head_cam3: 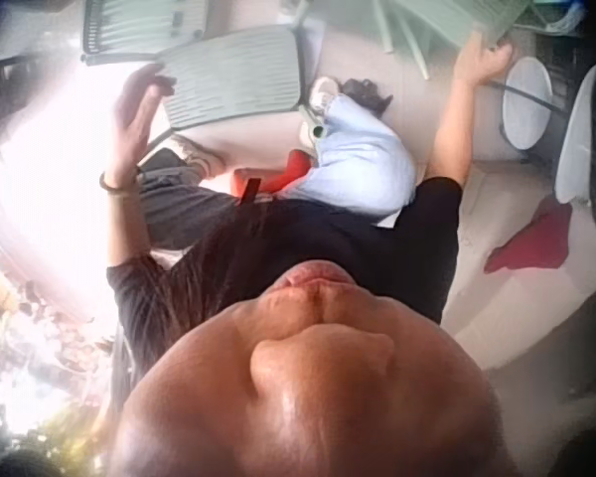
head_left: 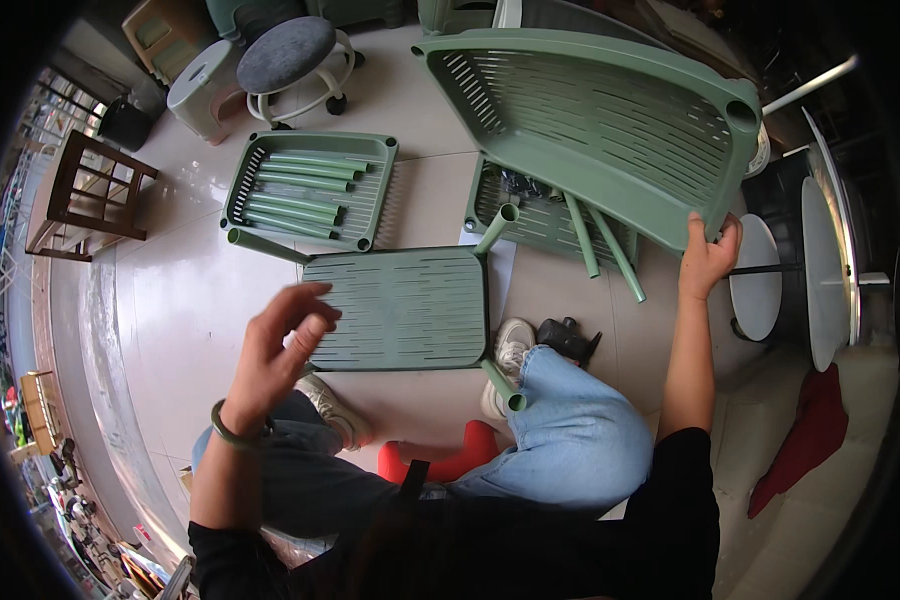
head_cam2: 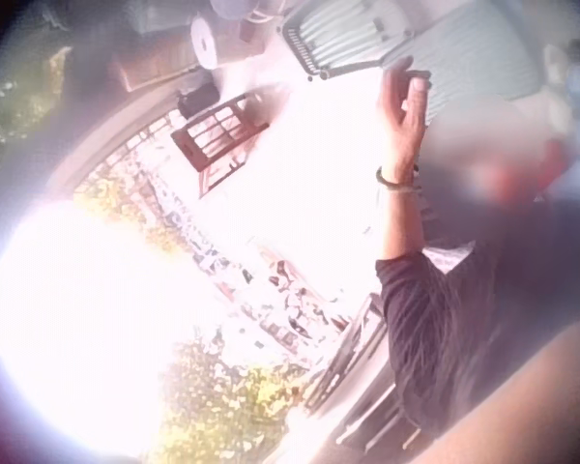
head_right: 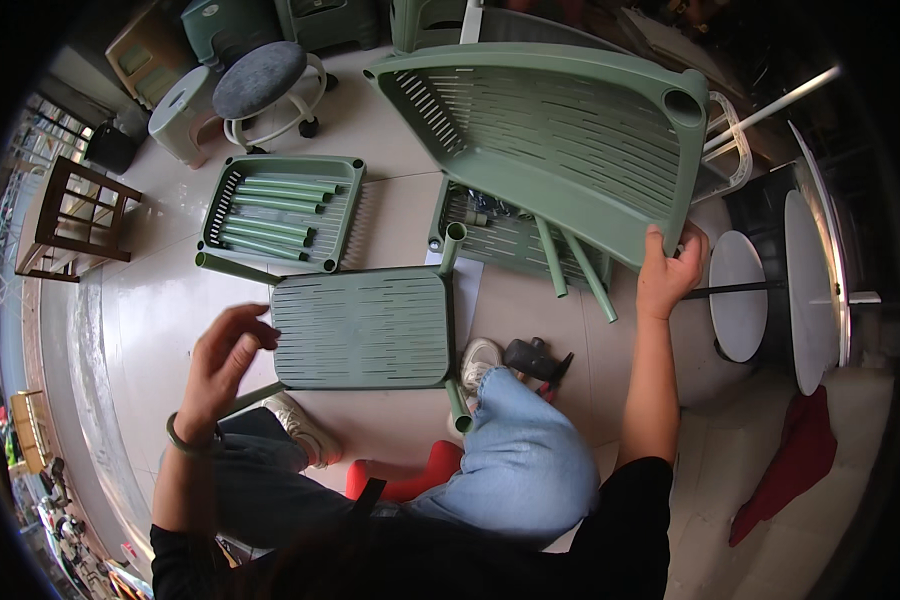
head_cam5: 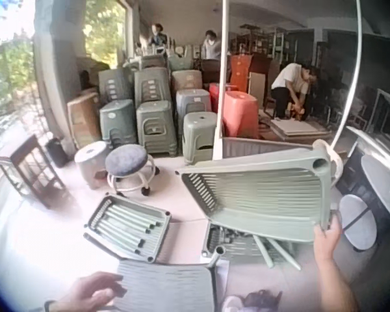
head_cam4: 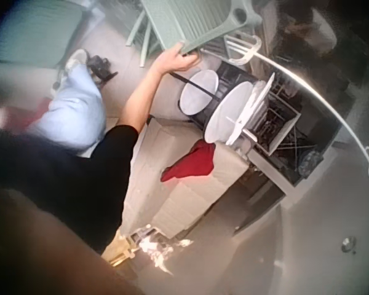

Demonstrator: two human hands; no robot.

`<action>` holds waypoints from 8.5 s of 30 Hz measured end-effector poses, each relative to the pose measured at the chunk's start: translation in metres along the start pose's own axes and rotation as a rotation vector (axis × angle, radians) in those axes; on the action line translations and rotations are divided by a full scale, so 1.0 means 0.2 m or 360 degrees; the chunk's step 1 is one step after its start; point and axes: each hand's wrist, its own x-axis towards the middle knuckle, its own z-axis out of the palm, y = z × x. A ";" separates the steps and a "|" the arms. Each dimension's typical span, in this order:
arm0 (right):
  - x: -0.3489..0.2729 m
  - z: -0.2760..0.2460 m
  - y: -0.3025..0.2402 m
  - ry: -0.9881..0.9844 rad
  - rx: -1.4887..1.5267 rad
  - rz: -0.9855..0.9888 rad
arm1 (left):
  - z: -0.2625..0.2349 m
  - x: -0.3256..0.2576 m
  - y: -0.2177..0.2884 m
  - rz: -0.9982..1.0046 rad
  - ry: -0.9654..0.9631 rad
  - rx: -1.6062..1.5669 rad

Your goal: The person assembles a green plastic chair by inserting legs and crossbars into the seat and backrest, using a rubber mallet to secure the joints. The person flips the chair to attach the backrest and continues hammering the legs into place.

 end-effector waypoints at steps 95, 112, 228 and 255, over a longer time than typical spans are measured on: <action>-1.15 -0.32 -0.82 -0.1313 0.1513 0.2244 | -0.72 -0.47 -0.83 -0.0770 -0.0020 -0.0412; -1.23 -0.33 -0.85 -0.1072 0.1392 0.2079 | -0.83 -0.45 -0.94 -0.1193 -0.0058 -0.1133; -1.32 0.58 -2.55 -0.1976 0.0841 -0.1782 | -0.49 -0.79 -1.19 0.0412 0.0644 -0.0054; -1.28 0.64 -2.54 -0.2172 0.0829 -0.1600 | -0.43 -0.76 -1.20 0.0290 0.0774 -0.0345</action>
